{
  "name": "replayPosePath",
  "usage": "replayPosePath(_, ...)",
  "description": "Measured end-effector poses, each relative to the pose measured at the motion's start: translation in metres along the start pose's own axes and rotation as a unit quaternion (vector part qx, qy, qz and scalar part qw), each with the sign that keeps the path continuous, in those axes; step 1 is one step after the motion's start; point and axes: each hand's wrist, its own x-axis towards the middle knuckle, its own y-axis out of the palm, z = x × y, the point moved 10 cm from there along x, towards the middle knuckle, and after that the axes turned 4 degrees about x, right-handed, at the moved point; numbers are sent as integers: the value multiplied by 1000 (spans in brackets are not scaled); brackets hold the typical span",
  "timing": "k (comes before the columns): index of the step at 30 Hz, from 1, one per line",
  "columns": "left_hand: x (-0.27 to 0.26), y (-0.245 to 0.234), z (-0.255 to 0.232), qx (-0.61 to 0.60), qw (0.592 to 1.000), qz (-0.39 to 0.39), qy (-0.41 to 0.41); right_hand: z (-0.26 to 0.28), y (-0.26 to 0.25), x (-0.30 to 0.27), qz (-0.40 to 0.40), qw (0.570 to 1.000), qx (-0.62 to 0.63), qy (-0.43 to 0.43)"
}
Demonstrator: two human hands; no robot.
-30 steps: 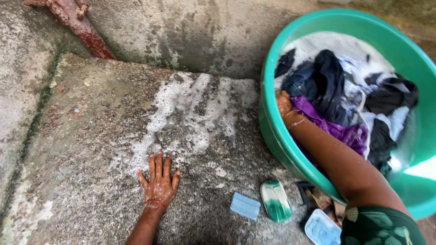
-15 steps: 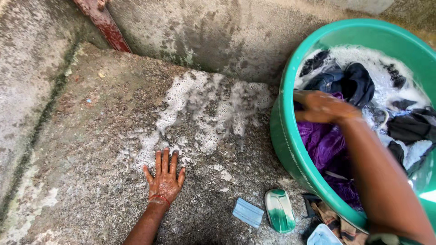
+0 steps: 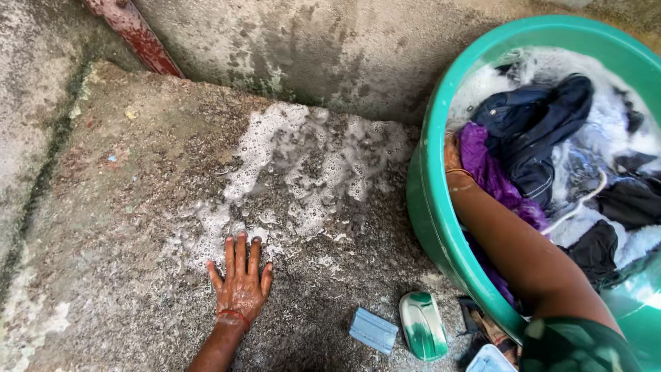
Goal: The person washes a purple garment and a black shirt by hand on a concrete surface, applying soap and scrubbing them with a brush before rinsing them in a green basin.
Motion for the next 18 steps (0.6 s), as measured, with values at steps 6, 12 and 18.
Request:
replayPosePath(6, 0, 15, 1, 71, 969, 229, -54, 3, -21, 39, -13, 998, 57, -12)
replayPosePath(12, 0, 1, -3, 61, 982, 171, -45, 3, -77, -12, -6, 989, 138, -59)
replayPosePath(18, 3, 7, 0, 50, 983, 169, -46, -12, -133, -104, 75, 975, 175, -117)
